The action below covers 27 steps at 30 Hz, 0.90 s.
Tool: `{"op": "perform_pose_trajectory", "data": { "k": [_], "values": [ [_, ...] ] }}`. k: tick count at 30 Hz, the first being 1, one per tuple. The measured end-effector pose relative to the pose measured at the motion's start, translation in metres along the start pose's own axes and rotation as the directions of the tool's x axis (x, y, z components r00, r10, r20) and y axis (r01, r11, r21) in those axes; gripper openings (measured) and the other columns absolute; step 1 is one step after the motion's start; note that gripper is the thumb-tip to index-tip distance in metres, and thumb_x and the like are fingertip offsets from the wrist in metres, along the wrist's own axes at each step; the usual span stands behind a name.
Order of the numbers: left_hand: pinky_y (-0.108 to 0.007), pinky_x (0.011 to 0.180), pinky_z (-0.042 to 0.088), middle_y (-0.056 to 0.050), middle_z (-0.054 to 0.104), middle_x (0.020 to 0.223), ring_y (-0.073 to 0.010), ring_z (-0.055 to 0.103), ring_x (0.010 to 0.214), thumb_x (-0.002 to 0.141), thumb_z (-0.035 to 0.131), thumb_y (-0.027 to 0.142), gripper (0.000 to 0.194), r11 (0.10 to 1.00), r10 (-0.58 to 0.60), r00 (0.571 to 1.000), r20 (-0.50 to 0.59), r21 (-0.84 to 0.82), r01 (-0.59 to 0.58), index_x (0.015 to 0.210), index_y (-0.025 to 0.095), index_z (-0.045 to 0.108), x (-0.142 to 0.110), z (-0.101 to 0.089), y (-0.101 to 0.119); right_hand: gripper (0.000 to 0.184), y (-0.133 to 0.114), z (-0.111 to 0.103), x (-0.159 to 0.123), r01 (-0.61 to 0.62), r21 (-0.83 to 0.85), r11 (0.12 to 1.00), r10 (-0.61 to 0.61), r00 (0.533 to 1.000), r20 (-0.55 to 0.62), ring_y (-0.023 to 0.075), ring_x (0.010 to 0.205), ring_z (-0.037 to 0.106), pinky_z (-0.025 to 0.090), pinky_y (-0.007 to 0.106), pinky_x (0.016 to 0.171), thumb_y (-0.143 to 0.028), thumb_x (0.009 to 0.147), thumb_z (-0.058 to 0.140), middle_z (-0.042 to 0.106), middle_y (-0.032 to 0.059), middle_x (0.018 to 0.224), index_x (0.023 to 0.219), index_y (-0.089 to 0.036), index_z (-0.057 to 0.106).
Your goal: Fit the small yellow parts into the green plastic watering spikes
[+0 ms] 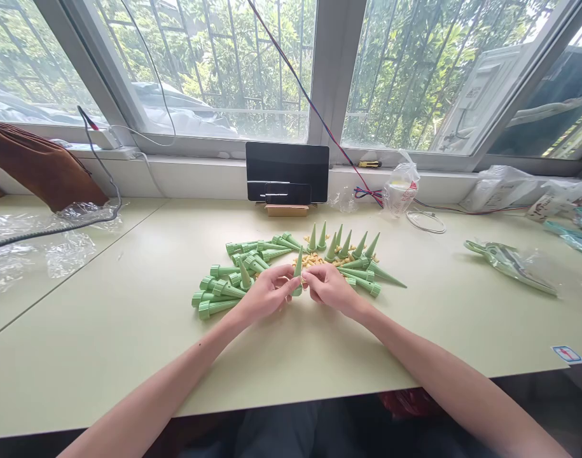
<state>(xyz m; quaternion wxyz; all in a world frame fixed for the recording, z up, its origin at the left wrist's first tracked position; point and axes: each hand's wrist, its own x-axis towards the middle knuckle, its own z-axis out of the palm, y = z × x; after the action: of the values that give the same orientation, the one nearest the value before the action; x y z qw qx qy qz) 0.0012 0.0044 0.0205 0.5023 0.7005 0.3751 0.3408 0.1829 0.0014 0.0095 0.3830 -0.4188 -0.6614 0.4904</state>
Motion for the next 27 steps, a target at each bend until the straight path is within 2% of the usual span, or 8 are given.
{"op": "perform_pose_trajectory", "data": {
  "k": [4, 12, 27],
  "values": [
    [-0.020, 0.045, 0.043, 0.000, 0.055, 0.080, -0.0073, 0.051, 0.053, 0.088, 0.061, 0.048, 0.032, 0.997, -0.057, 0.998, 0.021, -0.044, 0.058, 0.085, 0.016, 0.062, -0.0003, -0.0011, 0.0020, 0.032, -0.0016, 0.0008, -0.0008, 0.052, -0.076, 0.996, -0.054, 0.998, -0.022, 0.0085, 0.039, 0.036, 0.031, 0.023, 0.045, -0.029, 0.091, 0.045, 0.039, -0.0067, 0.041, 0.061, -0.019, 0.049],
    [-0.021, 0.049, 0.047, -0.001, 0.058, 0.082, -0.0078, 0.054, 0.054, 0.086, 0.062, 0.050, 0.034, 0.992, -0.098, 0.995, 0.031, -0.075, 0.101, 0.087, 0.016, 0.064, -0.0004, -0.0024, 0.0032, 0.029, -0.0002, 0.0017, -0.0007, 0.097, -0.134, 0.986, -0.104, 0.993, -0.050, 0.0102, 0.042, 0.037, 0.034, 0.025, 0.050, -0.028, 0.091, 0.046, 0.038, -0.0065, 0.044, 0.064, -0.019, 0.051],
    [-0.022, 0.048, 0.048, -0.003, 0.058, 0.084, -0.0102, 0.055, 0.058, 0.085, 0.062, 0.052, 0.037, 0.989, -0.092, 0.995, 0.042, -0.111, 0.096, 0.086, 0.015, 0.063, -0.0013, -0.0006, 0.0051, 0.032, 0.0020, 0.0028, -0.0022, 0.108, -0.171, 0.979, -0.118, 0.992, -0.050, 0.0114, 0.045, 0.039, 0.032, 0.026, 0.050, -0.032, 0.093, 0.046, 0.042, -0.0042, 0.047, 0.065, -0.019, 0.054]
  ]
}}
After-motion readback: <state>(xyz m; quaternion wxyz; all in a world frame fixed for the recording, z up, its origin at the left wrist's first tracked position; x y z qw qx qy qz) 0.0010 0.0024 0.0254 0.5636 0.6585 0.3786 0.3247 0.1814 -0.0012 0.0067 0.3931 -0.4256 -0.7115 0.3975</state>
